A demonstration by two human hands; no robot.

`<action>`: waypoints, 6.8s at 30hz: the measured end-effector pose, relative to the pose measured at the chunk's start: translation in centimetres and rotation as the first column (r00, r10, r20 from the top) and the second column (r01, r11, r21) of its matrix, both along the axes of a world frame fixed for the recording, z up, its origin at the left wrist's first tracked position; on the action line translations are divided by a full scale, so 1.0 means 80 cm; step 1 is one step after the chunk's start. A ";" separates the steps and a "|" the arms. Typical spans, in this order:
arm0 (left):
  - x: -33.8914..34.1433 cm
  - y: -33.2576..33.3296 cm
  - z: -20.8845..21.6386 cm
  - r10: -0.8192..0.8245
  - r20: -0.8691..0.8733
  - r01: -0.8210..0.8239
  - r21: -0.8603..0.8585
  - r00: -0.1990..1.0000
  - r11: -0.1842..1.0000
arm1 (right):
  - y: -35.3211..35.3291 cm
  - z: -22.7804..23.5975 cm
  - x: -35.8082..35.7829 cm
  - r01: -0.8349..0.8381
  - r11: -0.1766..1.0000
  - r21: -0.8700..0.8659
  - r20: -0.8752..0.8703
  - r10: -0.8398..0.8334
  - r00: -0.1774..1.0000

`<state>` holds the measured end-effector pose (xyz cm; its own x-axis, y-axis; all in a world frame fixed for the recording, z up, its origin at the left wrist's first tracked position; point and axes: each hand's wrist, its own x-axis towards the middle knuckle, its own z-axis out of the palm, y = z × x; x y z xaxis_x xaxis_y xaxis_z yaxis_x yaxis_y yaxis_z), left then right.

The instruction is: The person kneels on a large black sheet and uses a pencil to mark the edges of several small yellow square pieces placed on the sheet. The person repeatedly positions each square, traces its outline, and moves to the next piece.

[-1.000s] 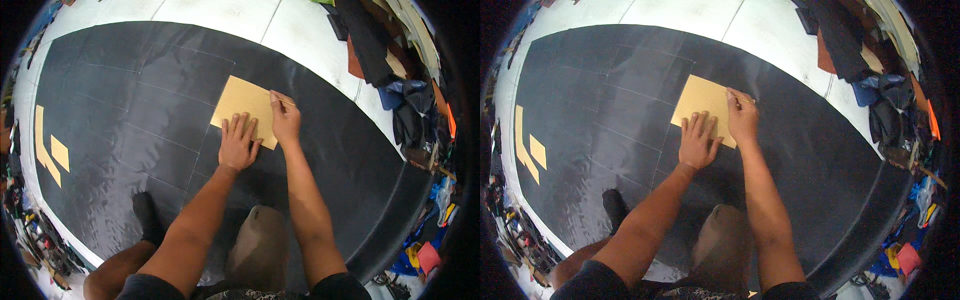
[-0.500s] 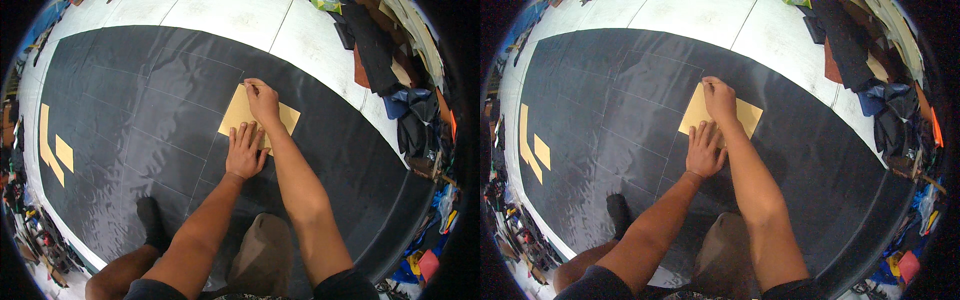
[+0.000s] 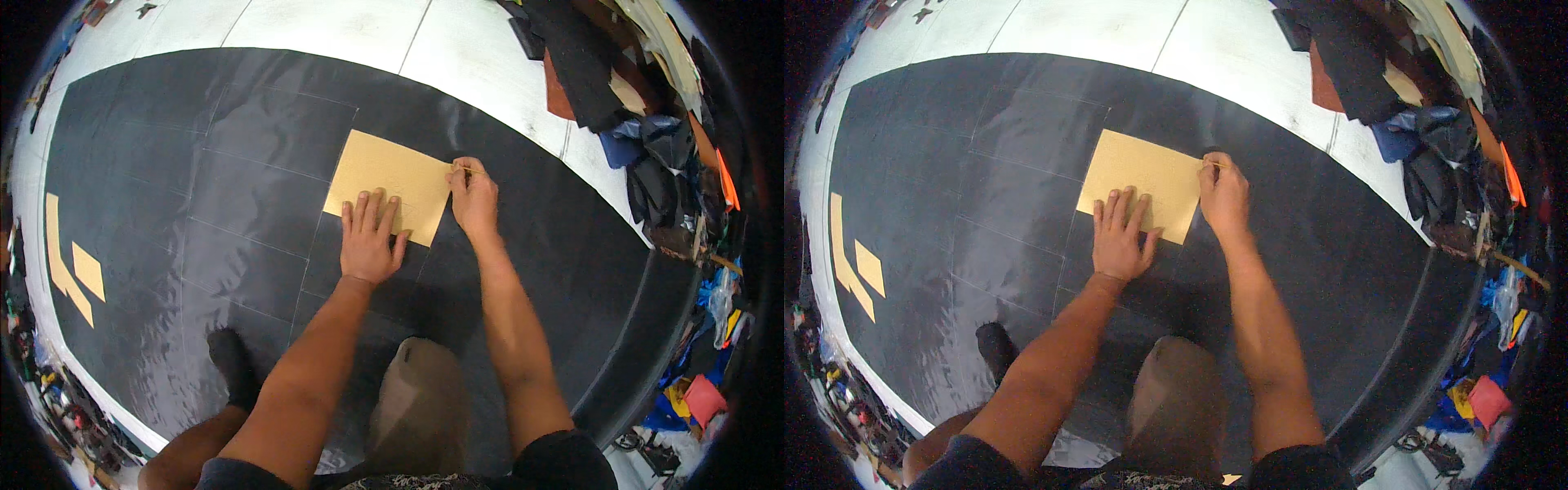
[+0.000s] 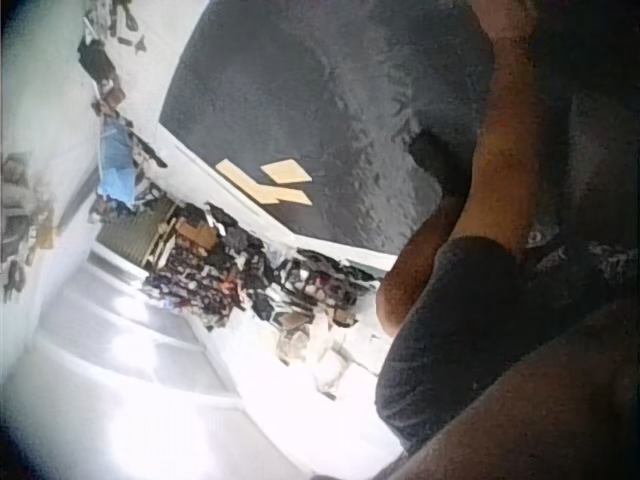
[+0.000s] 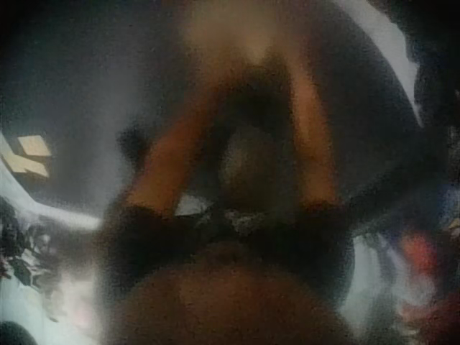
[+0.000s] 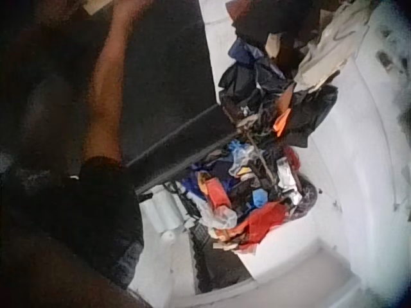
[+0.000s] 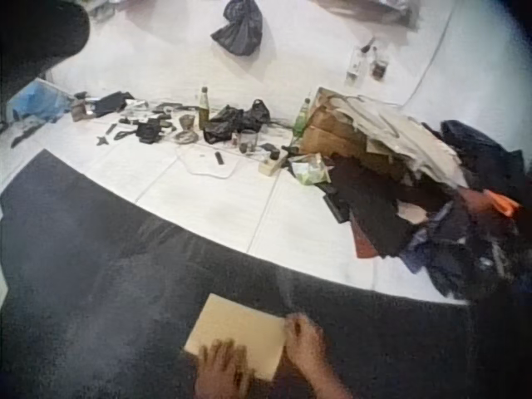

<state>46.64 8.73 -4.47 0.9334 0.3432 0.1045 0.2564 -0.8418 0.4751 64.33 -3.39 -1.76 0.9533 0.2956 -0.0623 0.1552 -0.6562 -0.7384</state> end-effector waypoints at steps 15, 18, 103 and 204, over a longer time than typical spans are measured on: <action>0.000 -0.001 0.003 -0.022 -0.011 0.022 0.021 1.000 1.000 | -0.003 -0.033 -0.017 0.224 0.961 0.161 -0.014 -0.225 0.974; -0.001 0.000 0.004 -0.023 0.009 0.022 0.024 1.000 0.999 | 0.002 -0.023 -0.022 0.212 0.963 0.168 -0.015 -0.213 0.977; -0.722 -0.358 0.342 0.992 -0.078 -0.825 -0.552 -0.098 -0.125 | 0.061 0.057 -0.394 -0.658 -0.311 -0.686 -0.517 0.844 0.141; -0.772 -0.756 0.053 0.660 -0.428 -0.758 0.098 -0.617 -0.645 | 0.042 0.057 -0.071 -0.857 -0.192 -0.478 -0.310 0.950 -0.040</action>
